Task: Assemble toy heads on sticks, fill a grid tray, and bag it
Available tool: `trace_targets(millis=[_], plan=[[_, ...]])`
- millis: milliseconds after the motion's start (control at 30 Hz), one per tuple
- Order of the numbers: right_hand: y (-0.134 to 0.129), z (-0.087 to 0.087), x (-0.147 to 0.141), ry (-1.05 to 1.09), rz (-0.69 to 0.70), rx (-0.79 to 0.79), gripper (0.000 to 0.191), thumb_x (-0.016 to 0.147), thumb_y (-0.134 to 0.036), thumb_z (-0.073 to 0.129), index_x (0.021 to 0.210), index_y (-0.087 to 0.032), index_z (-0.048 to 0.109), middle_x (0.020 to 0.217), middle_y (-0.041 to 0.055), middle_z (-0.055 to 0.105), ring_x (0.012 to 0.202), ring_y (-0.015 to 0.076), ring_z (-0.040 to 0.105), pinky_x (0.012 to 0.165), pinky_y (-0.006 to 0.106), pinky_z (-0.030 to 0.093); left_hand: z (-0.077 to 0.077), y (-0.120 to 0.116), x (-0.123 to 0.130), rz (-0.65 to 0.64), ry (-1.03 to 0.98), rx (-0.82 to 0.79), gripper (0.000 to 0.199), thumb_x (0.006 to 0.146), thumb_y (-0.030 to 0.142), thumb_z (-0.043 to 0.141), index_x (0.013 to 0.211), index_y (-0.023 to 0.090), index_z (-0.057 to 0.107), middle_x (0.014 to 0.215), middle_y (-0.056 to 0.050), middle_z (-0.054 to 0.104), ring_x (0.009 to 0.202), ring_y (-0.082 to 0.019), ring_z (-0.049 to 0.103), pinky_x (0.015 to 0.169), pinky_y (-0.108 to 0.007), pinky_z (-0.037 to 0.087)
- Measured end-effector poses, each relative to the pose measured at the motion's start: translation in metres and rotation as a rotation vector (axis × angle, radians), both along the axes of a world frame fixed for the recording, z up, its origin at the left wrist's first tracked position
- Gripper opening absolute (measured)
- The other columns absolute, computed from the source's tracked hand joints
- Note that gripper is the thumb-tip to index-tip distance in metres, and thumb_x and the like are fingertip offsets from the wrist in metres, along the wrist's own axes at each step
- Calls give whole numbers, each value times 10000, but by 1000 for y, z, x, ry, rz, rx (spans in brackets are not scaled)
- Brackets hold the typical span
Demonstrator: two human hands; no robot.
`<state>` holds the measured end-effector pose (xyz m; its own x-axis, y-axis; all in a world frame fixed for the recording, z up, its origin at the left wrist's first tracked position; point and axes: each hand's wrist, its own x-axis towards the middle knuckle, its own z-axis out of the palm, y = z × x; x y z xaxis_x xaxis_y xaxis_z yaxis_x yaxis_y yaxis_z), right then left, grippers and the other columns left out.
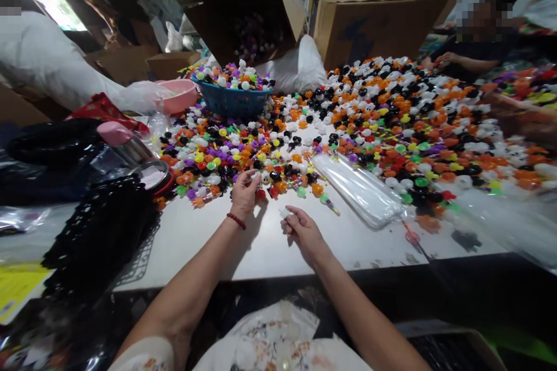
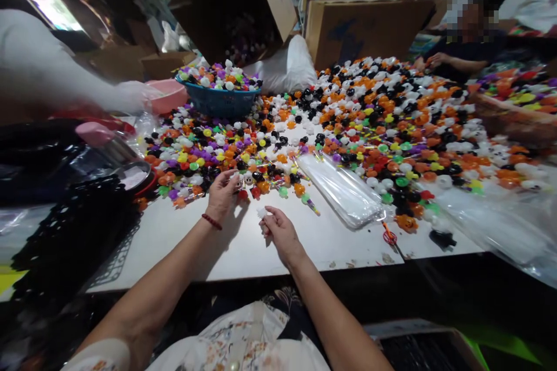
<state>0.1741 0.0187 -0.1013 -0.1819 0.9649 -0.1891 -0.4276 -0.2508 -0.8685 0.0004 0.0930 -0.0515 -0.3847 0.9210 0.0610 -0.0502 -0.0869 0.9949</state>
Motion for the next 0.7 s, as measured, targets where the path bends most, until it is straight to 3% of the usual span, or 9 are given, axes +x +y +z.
trace_targets(millis=[133, 300, 467, 700], plan=[[-11, 14, 7, -107, 32, 23, 453, 743, -473, 771, 1068, -167, 695, 786, 28, 683, 595, 97, 514, 563, 228, 419, 17, -52, -5, -266, -294, -136, 420, 744, 449, 729, 1050, 171, 655, 849, -45, 651, 706, -134, 590, 595, -224, 462], [-29, 39, 16, -288, 105, 118, 426, 746, -473, 767, 1063, -189, 756, 812, 33, 722, 756, 155, 624, 737, 296, 505, 12, -108, -2, -371, -221, -249, 292, 823, 451, 665, 926, 178, 652, 824, -35, 646, 682, -105, 527, 540, -169, 386], [-42, 53, 20, -437, 119, 261, 335, 779, -450, 740, 1019, -221, 778, 944, 59, 751, 836, 203, 674, 839, 357, 536, 1, -125, 6, -384, -52, -273, 322, 823, 517, 638, 853, 197, 653, 772, -5, 590, 661, -111, 482, 527, -177, 369], [-49, 59, 29, -639, 163, 448, 247, 858, -378, 676, 1034, -236, 775, 980, 61, 746, 893, 212, 677, 858, 340, 523, 3, -131, 16, -387, 41, -308, 367, 855, 572, 557, 831, 210, 612, 740, 16, 570, 653, -118, 484, 578, -204, 407]])
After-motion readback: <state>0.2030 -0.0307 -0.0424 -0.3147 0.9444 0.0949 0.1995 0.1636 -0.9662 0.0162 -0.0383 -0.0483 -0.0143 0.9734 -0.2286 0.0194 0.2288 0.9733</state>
